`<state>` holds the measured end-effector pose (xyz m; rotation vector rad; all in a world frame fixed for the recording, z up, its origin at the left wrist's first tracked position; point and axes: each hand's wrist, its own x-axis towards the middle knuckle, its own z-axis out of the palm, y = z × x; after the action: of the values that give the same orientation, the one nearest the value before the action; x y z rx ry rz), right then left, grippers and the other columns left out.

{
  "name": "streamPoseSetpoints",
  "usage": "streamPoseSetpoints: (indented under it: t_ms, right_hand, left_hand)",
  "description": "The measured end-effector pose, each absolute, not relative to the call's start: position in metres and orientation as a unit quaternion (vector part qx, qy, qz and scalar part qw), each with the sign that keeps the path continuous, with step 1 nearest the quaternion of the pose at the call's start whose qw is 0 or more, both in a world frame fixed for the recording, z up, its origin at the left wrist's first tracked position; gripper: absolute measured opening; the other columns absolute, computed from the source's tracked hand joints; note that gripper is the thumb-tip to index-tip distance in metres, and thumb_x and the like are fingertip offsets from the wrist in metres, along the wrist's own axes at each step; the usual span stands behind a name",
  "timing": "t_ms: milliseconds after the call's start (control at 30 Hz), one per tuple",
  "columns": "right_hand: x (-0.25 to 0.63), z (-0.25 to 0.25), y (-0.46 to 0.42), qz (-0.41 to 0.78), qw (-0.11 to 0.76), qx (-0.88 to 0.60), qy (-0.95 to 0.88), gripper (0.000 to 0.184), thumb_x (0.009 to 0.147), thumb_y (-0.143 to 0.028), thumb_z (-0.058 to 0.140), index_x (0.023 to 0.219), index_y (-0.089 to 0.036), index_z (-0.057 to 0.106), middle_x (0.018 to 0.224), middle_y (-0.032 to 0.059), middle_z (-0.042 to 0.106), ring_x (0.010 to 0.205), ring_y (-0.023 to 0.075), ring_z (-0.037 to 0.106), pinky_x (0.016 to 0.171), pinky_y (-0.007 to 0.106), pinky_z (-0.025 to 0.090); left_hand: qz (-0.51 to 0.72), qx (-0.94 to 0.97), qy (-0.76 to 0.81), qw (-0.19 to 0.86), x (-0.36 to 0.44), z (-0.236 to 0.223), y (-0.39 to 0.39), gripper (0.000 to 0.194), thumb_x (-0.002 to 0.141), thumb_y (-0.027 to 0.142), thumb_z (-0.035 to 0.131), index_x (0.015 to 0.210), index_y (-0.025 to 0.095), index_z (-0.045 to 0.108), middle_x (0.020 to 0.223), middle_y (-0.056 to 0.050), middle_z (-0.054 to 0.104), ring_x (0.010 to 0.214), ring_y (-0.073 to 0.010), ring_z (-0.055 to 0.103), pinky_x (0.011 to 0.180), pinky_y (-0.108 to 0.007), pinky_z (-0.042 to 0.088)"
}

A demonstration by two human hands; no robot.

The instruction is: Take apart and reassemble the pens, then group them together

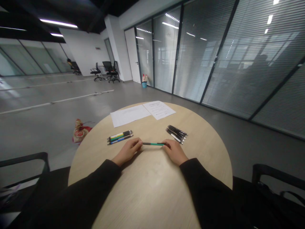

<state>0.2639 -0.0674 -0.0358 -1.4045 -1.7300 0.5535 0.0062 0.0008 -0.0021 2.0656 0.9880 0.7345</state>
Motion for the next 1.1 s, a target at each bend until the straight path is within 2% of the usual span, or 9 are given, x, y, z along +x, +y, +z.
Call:
streamPoseSetpoints:
  t_ms: [267, 433, 533, 700, 800, 1000, 1100]
  right_hand:
    - [0.265, -0.037, -0.066, 0.219, 0.411, -0.561, -0.685, 0.017, 0.088, -0.022, 0.057, 0.095, -0.018, 0.072, 0.083, 0.0026, 0.069, 0.074, 0.0175, 0.058, 0.069, 0.029, 0.042]
    - [0.266, -0.037, -0.067, 0.215, 0.415, -0.563, -0.682, 0.017, 0.088, -0.023, 0.057, 0.095, -0.018, 0.072, 0.082, 0.0027, 0.068, 0.073, 0.0173, 0.057, 0.069, 0.028, 0.042]
    - [0.266, -0.037, -0.066, 0.2, 0.422, -0.57, -0.676, 0.017, 0.088, -0.023, 0.056, 0.095, -0.018, 0.071, 0.081, 0.0026, 0.068, 0.073, 0.0175, 0.057, 0.069, 0.029, 0.042]
    - [0.268, -0.039, -0.065, 0.176, 0.435, -0.58, -0.666, 0.019, 0.089, -0.024, 0.055, 0.096, -0.018, 0.071, 0.08, 0.0024, 0.067, 0.071, 0.0172, 0.056, 0.069, 0.029, 0.042]
    - [0.269, -0.039, -0.065, 0.174, 0.435, -0.585, -0.662, 0.018, 0.088, -0.024, 0.055, 0.094, -0.018, 0.071, 0.077, 0.0019, 0.066, 0.069, 0.0169, 0.055, 0.068, 0.029, 0.042]
    - [0.268, -0.038, -0.065, 0.174, 0.432, -0.587, -0.662, 0.018, 0.088, -0.025, 0.055, 0.093, -0.018, 0.071, 0.076, 0.0016, 0.065, 0.068, 0.0168, 0.054, 0.067, 0.028, 0.042]
    - [0.267, -0.038, -0.066, 0.176, 0.431, -0.586, -0.663, 0.019, 0.088, -0.026, 0.055, 0.093, -0.018, 0.071, 0.075, 0.0016, 0.065, 0.068, 0.0169, 0.054, 0.067, 0.028, 0.042]
  left_hand:
    - [0.276, 0.78, 0.423, 0.369, 0.007, -0.006, 0.002, 0.052, 0.097, 0.053, 0.04, 0.057, 0.02, 0.045, 0.049, 0.003, 0.05, 0.05, -0.013, 0.045, 0.057, -0.027, 0.036]
    - [0.288, 0.774, 0.434, 0.361, 0.006, -0.007, 0.004, 0.051, 0.097, 0.052, 0.04, 0.058, 0.02, 0.047, 0.049, 0.003, 0.05, 0.048, -0.0127, 0.045, 0.057, -0.027, 0.035]
    - [0.316, 0.768, 0.433, 0.351, 0.005, -0.008, 0.006, 0.044, 0.096, 0.048, 0.044, 0.064, 0.019, 0.051, 0.055, 0.002, 0.054, 0.052, -0.0133, 0.048, 0.058, -0.027, 0.036]
    - [0.366, 0.765, 0.42, 0.324, 0.003, -0.014, 0.01, 0.018, 0.088, 0.037, 0.056, 0.085, 0.019, 0.055, 0.071, 0.002, 0.057, 0.064, -0.0147, 0.051, 0.062, -0.026, 0.038]
    - [0.35, 0.79, 0.42, 0.277, 0.003, -0.015, 0.011, 0.014, 0.089, 0.033, 0.055, 0.084, 0.02, 0.054, 0.073, 0.001, 0.055, 0.067, -0.0157, 0.05, 0.063, -0.028, 0.038]
    - [0.28, 0.857, 0.407, 0.147, 0.001, -0.014, 0.011, 0.036, 0.101, 0.037, 0.037, 0.073, 0.02, 0.053, 0.08, -0.004, 0.055, 0.076, -0.0194, 0.053, 0.072, -0.033, 0.04]
    - [0.238, 0.868, 0.426, 0.094, 0.0, -0.012, 0.01, 0.045, 0.102, 0.039, 0.034, 0.067, 0.02, 0.055, 0.079, -0.006, 0.054, 0.076, -0.0202, 0.053, 0.071, -0.034, 0.04]
